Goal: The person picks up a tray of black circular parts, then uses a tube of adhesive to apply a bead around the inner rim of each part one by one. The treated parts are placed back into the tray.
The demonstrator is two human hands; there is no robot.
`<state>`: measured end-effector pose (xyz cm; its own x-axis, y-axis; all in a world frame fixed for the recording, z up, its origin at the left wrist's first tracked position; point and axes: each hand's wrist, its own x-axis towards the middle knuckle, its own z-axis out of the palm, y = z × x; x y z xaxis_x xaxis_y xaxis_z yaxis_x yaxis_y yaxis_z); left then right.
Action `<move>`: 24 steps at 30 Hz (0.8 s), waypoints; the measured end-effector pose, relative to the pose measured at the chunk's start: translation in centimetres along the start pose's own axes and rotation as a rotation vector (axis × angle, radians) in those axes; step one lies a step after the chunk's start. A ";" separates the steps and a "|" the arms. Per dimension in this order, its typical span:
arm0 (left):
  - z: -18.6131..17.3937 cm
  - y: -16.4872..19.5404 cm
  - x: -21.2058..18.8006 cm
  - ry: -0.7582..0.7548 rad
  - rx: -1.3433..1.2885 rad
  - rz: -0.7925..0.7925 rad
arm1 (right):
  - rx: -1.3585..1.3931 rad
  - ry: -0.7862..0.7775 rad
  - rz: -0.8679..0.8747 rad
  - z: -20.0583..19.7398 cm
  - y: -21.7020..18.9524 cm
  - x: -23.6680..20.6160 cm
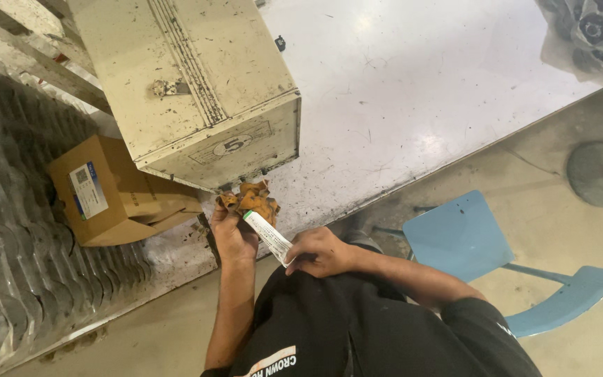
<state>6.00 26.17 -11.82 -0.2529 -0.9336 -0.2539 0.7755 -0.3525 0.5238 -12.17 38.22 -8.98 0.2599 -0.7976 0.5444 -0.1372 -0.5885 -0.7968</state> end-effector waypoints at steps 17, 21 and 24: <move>2.3 -0.2 -2.3 0.021 0.083 -0.183 | -0.214 -0.247 -0.334 -3.4 -1.0 2.2; 3.8 0.5 -3.4 -0.119 0.022 -0.157 | -0.184 -0.229 -0.328 -3.7 -2.1 2.1; 4.3 1.1 -4.0 -0.120 0.114 -0.168 | -0.146 -0.209 -0.307 -4.1 -3.0 2.0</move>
<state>5.38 29.19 -6.77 -0.4453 -0.8597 -0.2503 0.6481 -0.5023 0.5724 -15.17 37.85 -4.44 0.4968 -0.5466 0.6741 -0.1538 -0.8199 -0.5515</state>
